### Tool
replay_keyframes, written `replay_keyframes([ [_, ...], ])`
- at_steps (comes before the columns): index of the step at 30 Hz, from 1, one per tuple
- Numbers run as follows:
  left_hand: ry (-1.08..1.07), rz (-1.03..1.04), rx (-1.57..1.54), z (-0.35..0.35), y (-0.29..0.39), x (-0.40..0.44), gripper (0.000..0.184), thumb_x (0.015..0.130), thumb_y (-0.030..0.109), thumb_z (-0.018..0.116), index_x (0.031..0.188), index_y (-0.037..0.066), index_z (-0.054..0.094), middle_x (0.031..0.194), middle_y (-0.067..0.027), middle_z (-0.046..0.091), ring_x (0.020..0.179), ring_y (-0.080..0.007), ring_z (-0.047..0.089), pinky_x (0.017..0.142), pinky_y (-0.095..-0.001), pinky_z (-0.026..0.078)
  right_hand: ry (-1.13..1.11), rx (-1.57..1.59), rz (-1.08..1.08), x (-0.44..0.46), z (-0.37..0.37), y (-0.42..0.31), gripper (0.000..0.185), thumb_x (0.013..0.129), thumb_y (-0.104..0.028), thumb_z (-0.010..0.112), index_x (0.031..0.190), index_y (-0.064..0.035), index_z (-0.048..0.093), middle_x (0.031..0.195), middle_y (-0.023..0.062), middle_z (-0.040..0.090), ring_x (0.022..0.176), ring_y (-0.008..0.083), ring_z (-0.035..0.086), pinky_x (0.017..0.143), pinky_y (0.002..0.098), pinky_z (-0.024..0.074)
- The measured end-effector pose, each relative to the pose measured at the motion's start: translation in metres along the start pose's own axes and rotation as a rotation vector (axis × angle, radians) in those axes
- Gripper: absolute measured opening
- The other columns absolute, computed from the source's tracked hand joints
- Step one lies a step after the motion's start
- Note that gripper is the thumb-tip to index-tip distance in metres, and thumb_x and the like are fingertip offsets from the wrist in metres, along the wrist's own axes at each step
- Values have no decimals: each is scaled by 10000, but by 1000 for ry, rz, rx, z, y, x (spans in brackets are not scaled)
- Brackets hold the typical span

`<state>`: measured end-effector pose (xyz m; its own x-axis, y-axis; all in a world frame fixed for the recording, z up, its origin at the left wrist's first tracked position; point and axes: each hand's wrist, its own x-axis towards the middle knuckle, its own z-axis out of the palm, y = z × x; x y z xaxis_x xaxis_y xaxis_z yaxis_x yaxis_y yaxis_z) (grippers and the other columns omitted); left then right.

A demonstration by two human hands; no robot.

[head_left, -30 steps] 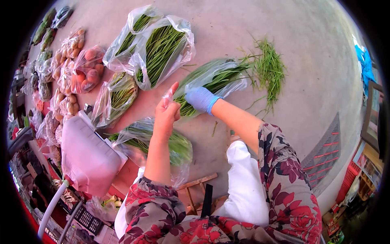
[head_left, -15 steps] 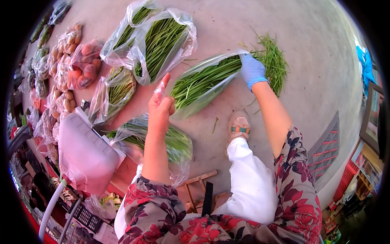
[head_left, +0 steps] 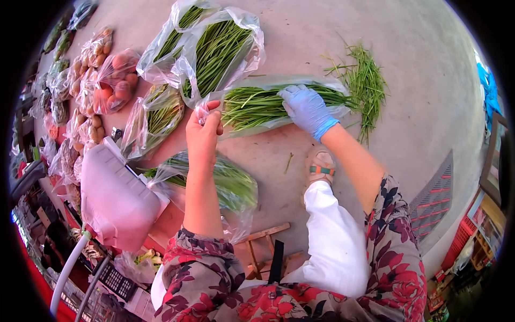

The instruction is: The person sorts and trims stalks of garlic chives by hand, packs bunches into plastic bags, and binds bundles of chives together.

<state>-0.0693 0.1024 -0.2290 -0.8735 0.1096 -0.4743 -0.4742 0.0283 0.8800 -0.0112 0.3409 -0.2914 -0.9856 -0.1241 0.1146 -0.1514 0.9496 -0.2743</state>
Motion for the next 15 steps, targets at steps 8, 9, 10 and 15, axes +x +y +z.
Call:
replay_keyframes([
  [8,-79,-34,112,1,-7,-6,257,808,111,587,1039,0,574,703,24,530,600,-44,457,555,-202,379,-69,36,18,10,85,-3,113,690,-18,515,748,-52,607,763,168,584,744,340,573,679,433,464],
  [9,-66,-40,184,-1,-5,-6,271,808,127,597,1043,-6,572,726,7,548,629,-60,481,581,-212,398,-82,61,48,11,82,-2,99,698,-45,520,738,-53,611,768,159,592,743,336,578,677,429,466],
  [10,-56,-46,254,-3,-4,-6,288,807,143,607,1047,-12,570,749,-10,567,658,-76,505,608,-222,417,-96,85,78,12,73,1,93,707,-71,525,728,-55,615,774,150,599,742,332,583,676,425,468],
  [15,285,466,847,-13,44,-22,324,788,183,652,1027,-20,573,886,-123,609,817,-194,579,734,-302,457,11,222,59,25,47,-6,113,729,-115,533,757,-52,622,794,150,601,749,340,579,675,428,469],
])
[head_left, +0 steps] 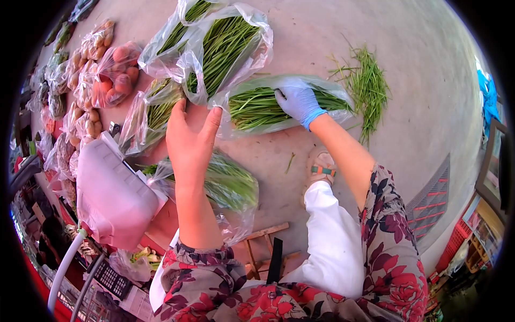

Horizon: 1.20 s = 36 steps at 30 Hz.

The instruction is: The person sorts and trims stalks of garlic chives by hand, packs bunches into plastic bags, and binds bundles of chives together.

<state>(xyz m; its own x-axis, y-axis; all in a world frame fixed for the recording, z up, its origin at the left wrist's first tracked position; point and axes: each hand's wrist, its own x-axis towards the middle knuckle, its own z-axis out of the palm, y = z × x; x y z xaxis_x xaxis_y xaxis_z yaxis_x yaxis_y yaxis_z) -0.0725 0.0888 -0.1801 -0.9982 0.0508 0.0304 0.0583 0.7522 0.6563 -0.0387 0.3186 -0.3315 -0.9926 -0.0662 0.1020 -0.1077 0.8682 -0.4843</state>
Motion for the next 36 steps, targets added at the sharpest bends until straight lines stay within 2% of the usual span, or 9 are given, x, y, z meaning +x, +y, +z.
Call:
replay_keyframes([
  [1,132,139,75,-6,11,2,309,788,177,652,1016,-18,576,906,-138,609,838,-215,586,747,-316,460,-53,10,-24,4,2,-2,112,734,-123,537,767,-59,623,796,155,600,750,336,576,673,420,469],
  [4,19,168,-362,3,39,-7,218,791,108,622,975,-1,577,918,-130,606,835,-254,590,746,-329,461,-103,-133,-97,7,22,-4,119,745,-124,525,773,-66,625,790,146,606,736,321,590,661,417,477],
  [6,-251,226,-353,21,52,-18,157,832,53,563,975,-10,574,941,-122,603,838,-233,584,780,-325,457,-143,-233,-84,5,32,-2,127,751,-118,512,776,-70,627,791,140,613,728,312,602,655,418,484],
  [13,-253,439,203,127,-32,-28,287,760,36,555,1047,33,567,1098,-144,558,1045,-322,506,899,-418,399,-265,-92,48,14,39,5,162,741,-124,521,808,-43,644,851,186,630,800,337,611,694,430,492],
  [19,-435,392,277,137,-63,-20,334,752,86,580,1085,89,571,1147,-136,530,1124,-321,452,937,-465,348,-476,55,218,28,13,-5,199,740,-187,532,818,-49,652,857,202,621,823,360,595,724,437,475],
  [22,-485,411,273,135,-71,-25,335,747,92,583,1081,119,583,1180,-139,508,1137,-322,444,930,-468,355,-389,154,226,28,6,-10,211,746,-207,514,821,-53,637,835,201,612,801,378,578,725,449,466],
  [25,-545,325,225,133,-73,-33,344,744,87,575,1085,130,586,1251,-149,450,1146,-333,436,920,-467,368,-53,193,158,27,20,-21,144,720,-160,565,736,-17,561,728,176,576,689,315,571,627,395,455],
  [32,-509,368,391,122,-69,-31,360,765,105,544,1124,126,567,1366,-191,325,1209,-353,380,903,-435,405,-154,1325,755,32,28,-54,81,768,-85,566,758,-21,518,695,70,591,559,125,539,536,238,441],
  [36,-655,262,301,136,-87,-31,361,786,133,532,1137,53,548,1339,-195,360,1239,-367,342,935,-441,382,-120,1634,796,32,35,-46,73,791,-78,549,762,-19,519,708,80,600,589,120,561,529,242,451],
])
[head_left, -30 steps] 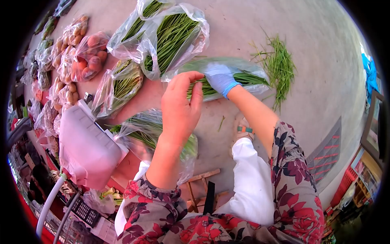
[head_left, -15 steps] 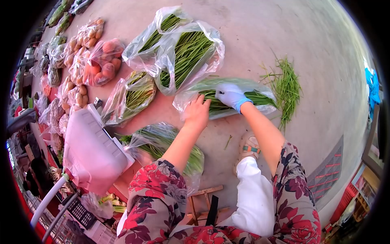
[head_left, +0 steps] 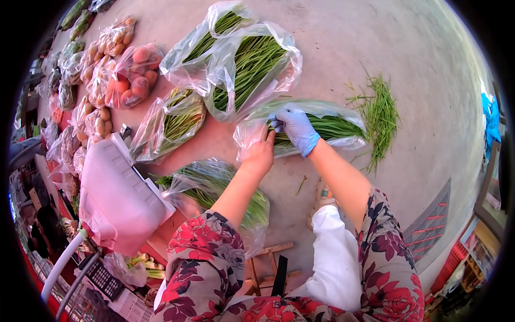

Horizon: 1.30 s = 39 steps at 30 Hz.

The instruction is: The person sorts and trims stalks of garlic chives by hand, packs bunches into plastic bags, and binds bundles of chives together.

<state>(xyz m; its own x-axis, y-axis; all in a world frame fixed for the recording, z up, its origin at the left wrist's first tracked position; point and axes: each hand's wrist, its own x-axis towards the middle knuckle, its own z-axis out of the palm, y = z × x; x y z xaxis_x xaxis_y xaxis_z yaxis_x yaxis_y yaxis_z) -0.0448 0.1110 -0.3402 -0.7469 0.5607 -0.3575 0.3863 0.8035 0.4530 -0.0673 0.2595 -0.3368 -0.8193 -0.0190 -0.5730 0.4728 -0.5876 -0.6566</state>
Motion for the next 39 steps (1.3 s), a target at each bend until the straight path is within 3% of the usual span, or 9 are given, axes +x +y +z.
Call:
replay_keyframes([
  [2,29,50,49,10,-7,0,361,796,143,524,1134,16,540,1315,-193,390,1242,-363,340,942,-441,377,-73,14,-16,-8,2,-14,68,796,-76,543,772,-18,518,713,80,602,601,115,569,526,239,456],
  [5,-131,86,306,-23,13,-7,376,794,152,546,1138,-1,533,1309,-194,396,1270,-321,318,919,-411,406,-441,-519,136,-40,20,-74,83,800,-94,552,791,-22,512,717,70,596,605,107,567,532,226,457],
  [8,87,345,329,-66,39,-21,338,791,152,575,1100,16,559,1212,-182,501,1173,-273,457,853,-364,451,-440,-684,173,-65,44,-141,151,786,-170,573,828,-34,522,703,35,582,637,80,553,557,208,440],
  [11,-248,290,-332,-157,62,-7,278,786,127,590,1044,25,582,1036,-165,604,986,-248,582,787,-349,471,-345,-942,32,-44,64,-184,204,804,-219,573,880,-30,561,718,27,571,644,88,538,578,224,442],
  [13,101,174,-701,-168,48,24,218,796,89,561,1003,25,589,884,-163,634,806,-282,618,727,-360,479,-310,-1282,-135,-6,70,-194,242,809,-249,570,908,-29,593,747,40,590,661,123,549,616,257,456],
  [19,446,-5,-194,-125,-72,141,307,783,5,474,1079,33,549,1059,-198,561,988,-351,536,847,-400,434,-84,-1944,-371,132,77,-146,220,794,-217,495,928,-140,652,929,126,643,854,296,614,748,393,478],
  [23,530,-47,-133,-120,-118,153,373,730,-45,460,1088,18,543,1077,-190,557,981,-353,541,844,-408,443,12,-1919,-464,177,65,-109,195,797,-215,511,922,-143,643,905,123,639,855,302,610,737,398,480],
  [31,613,-18,177,-104,-134,159,486,679,100,644,1142,70,500,1224,-182,456,1159,-306,428,962,-447,311,-106,-2105,-604,186,68,-91,166,779,-234,589,889,-111,604,840,116,632,804,302,610,689,416,486],
  [39,591,-24,161,-101,-138,160,540,672,134,675,1175,77,488,1250,-190,438,1158,-308,431,962,-444,306,-168,-2015,-798,184,57,-87,126,803,-181,511,846,-90,588,786,131,628,748,317,621,648,432,494],
])
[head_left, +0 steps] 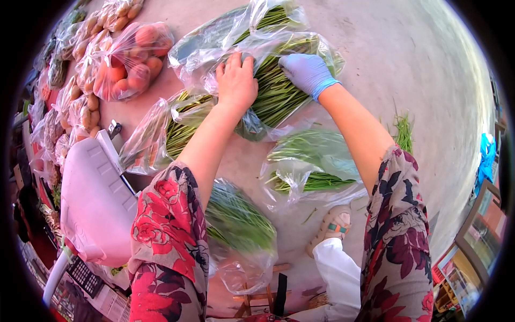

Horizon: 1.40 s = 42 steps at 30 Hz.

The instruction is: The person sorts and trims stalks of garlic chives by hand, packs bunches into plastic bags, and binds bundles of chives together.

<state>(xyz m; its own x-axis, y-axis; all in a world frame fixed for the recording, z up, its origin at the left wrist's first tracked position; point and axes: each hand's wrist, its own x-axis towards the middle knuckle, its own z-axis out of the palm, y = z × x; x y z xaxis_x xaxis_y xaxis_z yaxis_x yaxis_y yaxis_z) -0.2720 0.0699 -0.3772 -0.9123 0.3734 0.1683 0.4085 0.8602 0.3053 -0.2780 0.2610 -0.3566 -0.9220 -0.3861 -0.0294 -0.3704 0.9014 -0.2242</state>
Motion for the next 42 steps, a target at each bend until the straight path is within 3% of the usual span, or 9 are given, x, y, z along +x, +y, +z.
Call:
replay_keyframes([
  [8,-12,11,-50,6,-4,-2,495,675,121,655,1143,70,498,1240,-189,441,1158,-309,424,957,-457,301,14,64,25,-7,10,10,133,823,-235,528,862,-117,574,783,104,614,707,309,600,615,411,482],
  [11,-9,13,-63,7,-3,-1,463,676,106,644,1114,59,502,1238,-191,439,1172,-305,409,956,-466,295,30,60,-2,-6,10,8,112,807,-170,499,846,-96,573,778,128,621,723,320,614,633,429,491],
  [20,-10,5,-63,5,-1,-2,441,673,103,634,1098,57,523,1235,-190,443,1169,-305,414,960,-458,293,26,-7,-6,1,13,6,121,809,-200,538,879,-111,581,794,108,616,736,313,602,630,418,483],
  [23,-14,-1,-67,4,-3,-2,456,675,107,636,1114,59,522,1239,-189,444,1172,-304,414,964,-454,292,51,76,16,-4,8,4,128,819,-175,489,860,-98,582,794,116,622,782,322,610,646,401,499],
  [29,-16,-17,-81,5,-6,-1,477,677,117,640,1133,53,516,1243,-186,444,1172,-305,415,968,-445,292,282,738,277,-11,12,16,168,826,-208,578,939,-87,602,795,103,620,751,215,600,686,310,470],
  [33,21,-14,-43,0,6,0,491,691,128,624,1157,48,490,1228,-175,454,1158,-311,420,966,-434,304,273,1068,415,-13,10,35,162,867,-143,561,972,-23,586,738,-15,530,643,75,471,588,194,396],
  [37,181,167,-69,-5,47,5,494,700,119,618,1166,43,472,1205,-154,469,1151,-315,413,967,-430,303,312,1552,492,-21,-12,49,149,892,-150,528,961,-23,563,716,11,550,605,76,484,539,206,392],
  [40,-5,298,-168,9,78,4,523,826,298,545,1264,41,417,1316,-151,400,1260,-313,318,1047,-417,224,412,1812,534,-28,-19,53,133,899,-129,508,966,-21,546,700,27,542,594,95,498,525,225,397],
  [42,-128,207,-139,35,81,-1,595,874,370,465,1347,46,308,1381,-153,324,1315,-298,239,1069,-426,188,421,1863,611,-31,-23,57,103,908,-132,485,930,-37,517,720,42,538,581,115,485,502,248,379],
])
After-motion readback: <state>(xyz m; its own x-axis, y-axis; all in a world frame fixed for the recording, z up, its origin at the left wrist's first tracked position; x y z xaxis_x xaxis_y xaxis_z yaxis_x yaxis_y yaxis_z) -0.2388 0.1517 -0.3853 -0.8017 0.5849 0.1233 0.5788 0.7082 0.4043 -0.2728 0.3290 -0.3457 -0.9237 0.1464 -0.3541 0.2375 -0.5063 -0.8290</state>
